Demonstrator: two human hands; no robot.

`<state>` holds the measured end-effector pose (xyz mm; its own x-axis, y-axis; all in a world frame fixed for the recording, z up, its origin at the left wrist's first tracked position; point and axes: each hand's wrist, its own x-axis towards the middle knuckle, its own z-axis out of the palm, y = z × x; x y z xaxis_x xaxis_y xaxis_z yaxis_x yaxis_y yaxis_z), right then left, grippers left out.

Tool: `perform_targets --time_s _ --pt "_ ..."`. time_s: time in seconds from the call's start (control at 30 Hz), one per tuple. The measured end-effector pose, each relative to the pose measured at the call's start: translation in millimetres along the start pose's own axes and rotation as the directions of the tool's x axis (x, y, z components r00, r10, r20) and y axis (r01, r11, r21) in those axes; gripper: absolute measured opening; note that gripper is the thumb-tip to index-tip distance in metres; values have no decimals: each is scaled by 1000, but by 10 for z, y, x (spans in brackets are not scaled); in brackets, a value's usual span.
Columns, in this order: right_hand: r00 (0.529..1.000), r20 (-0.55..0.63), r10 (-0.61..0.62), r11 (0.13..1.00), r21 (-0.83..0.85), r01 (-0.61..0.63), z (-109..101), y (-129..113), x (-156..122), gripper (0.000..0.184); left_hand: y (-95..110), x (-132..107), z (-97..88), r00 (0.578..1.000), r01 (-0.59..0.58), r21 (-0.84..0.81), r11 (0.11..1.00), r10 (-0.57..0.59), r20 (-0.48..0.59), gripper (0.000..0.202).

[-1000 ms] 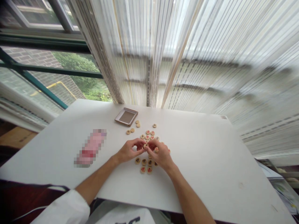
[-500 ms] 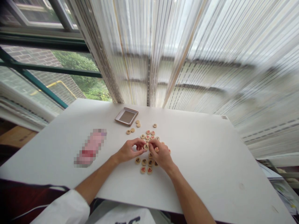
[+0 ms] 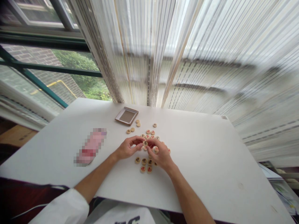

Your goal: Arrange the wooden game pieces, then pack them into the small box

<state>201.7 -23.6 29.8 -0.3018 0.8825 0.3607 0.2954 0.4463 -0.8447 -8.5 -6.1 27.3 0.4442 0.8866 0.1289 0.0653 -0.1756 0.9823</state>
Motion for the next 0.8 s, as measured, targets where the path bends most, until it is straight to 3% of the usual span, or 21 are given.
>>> perform_targets --time_s 0.13,0.43,0.8 --pt "1000 -4 -28 1000 -3 28 29 21 -6 23 -44 8 22 1000 27 -74 997 -27 1 36" --pt "996 25 -85 985 -149 87 97 33 -49 16 -72 3 88 994 62 -53 997 -67 -91 36" --pt "1000 -4 -28 989 -147 27 72 44 -14 18 -47 9 62 995 53 25 998 -50 -92 36"
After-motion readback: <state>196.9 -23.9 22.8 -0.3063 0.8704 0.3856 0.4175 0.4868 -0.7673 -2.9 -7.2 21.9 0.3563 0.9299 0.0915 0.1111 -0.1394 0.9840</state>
